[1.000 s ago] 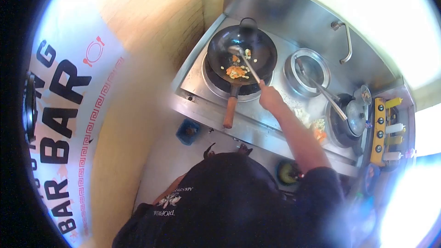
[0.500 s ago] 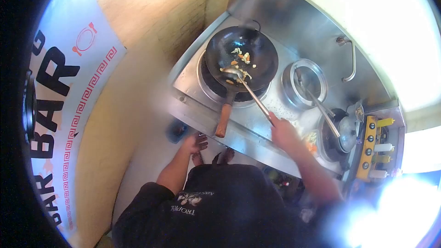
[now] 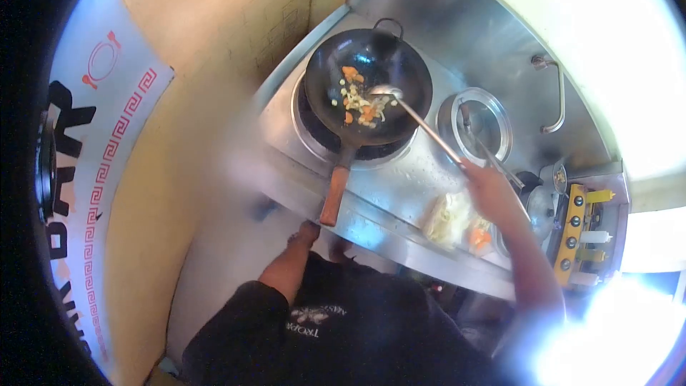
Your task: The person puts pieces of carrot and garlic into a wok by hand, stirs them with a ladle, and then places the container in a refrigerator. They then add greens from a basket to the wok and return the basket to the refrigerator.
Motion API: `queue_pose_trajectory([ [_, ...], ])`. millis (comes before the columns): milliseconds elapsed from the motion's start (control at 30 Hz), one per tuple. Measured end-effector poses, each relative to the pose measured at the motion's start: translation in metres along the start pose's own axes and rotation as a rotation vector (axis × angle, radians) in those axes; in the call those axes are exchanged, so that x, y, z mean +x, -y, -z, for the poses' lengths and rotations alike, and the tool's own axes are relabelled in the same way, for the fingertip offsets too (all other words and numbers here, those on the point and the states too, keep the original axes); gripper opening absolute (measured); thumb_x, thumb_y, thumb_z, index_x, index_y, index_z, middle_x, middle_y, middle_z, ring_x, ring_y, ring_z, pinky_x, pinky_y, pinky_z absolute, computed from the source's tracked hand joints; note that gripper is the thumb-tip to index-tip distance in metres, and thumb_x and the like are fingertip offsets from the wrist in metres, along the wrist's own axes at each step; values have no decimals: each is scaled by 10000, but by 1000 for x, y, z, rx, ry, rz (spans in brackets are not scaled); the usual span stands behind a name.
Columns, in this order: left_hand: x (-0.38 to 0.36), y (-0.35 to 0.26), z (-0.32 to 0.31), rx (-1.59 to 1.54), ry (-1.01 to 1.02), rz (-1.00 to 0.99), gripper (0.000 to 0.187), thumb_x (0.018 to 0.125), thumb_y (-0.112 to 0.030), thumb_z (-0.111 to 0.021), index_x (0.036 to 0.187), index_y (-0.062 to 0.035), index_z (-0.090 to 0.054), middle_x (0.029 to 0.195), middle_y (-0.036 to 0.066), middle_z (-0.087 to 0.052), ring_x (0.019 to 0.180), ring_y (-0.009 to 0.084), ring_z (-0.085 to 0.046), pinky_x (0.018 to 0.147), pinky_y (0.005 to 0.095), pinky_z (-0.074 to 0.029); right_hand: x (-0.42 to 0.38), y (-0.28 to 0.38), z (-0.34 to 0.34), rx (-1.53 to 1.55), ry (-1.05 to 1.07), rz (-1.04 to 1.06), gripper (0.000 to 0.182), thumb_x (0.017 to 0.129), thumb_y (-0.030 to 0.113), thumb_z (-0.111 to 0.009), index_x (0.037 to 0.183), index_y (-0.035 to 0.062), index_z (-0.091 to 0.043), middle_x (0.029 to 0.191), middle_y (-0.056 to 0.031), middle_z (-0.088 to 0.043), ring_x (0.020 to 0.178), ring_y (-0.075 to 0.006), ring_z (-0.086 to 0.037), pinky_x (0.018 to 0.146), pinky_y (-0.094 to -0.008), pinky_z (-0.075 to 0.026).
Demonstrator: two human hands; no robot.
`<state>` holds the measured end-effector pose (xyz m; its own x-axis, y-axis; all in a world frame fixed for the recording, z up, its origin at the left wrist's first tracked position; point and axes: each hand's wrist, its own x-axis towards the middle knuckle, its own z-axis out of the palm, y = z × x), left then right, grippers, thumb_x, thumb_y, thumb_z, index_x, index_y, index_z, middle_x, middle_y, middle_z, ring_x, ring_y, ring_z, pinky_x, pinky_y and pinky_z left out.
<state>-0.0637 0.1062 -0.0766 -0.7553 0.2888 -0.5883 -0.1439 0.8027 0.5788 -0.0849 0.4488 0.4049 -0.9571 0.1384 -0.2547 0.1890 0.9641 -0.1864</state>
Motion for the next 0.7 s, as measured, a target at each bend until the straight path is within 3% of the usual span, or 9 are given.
queue_pose_trajectory([
  [167,-31,24,31,16,171,148,501,836,-479,-537,975,-14,-660,946,200,-657,959,373,-608,858,430,-466,-49,24,35,-276,82,-93,479,801,59,-540,1259,197,-533,958,-184,-577,817,-375,-602,745,-446,-483],
  [233,-66,65,26,-166,-10,111,500,877,-469,-475,944,-11,-665,935,196,-659,947,367,-611,864,426,-462,-33,24,7,-276,89,-89,480,809,66,-525,1268,206,-520,960,-184,-578,821,-375,-604,740,-457,-488],
  [300,-105,92,47,-71,97,248,522,879,-493,-467,873,-8,-660,913,190,-659,916,361,-612,847,436,-459,-1,19,-40,-240,37,-64,472,841,81,-470,1287,234,-495,944,-182,-575,843,-370,-606,733,-463,-497],
  [367,-137,147,51,-66,100,174,513,856,-494,-502,815,-3,-644,875,196,-654,860,357,-619,772,444,-470,43,19,-73,-134,-75,-45,463,857,84,-440,1289,241,-495,928,-183,-576,863,-365,-605,740,-453,-498],
  [433,-175,195,60,-149,15,321,466,848,-470,-539,788,-17,-631,772,142,-649,738,287,-626,654,417,-477,63,17,-71,-68,-116,-55,460,849,78,-449,1280,229,-507,930,-185,-581,864,-364,-606,750,-447,-496],
  [500,-233,154,104,-452,-44,665,369,900,-388,-500,833,-46,-621,701,70,-592,625,198,-568,529,363,-445,58,14,-47,13,-159,0,435,837,71,-467,1244,201,-546,968,-186,-610,887,-360,-606,785,-440,-488],
  [567,-272,150,114,-598,-130,761,325,900,-370,-517,868,-60,-608,692,48,-558,590,172,-527,498,335,-416,23,12,-9,108,-126,17,423,821,62,-479,1215,185,-574,1013,-182,-626,923,-349,-605,808,-441,-475],
  [633,-301,156,107,-756,-221,852,285,901,-351,-533,903,-73,-594,683,26,-523,556,146,-485,467,307,-388,-1,-10,1,187,10,-20,440,797,73,-578,1233,129,-553,1025,-181,-629,954,-328,-607,821,-407,-480],
  [700,-326,160,86,-922,-262,914,288,868,-341,-591,966,-71,-578,693,39,-518,536,156,-466,457,302,-363,-25,-24,-13,200,30,70,431,810,79,-531,1233,153,-556,1000,-195,-628,935,-341,-606,813,-431,-473],
])
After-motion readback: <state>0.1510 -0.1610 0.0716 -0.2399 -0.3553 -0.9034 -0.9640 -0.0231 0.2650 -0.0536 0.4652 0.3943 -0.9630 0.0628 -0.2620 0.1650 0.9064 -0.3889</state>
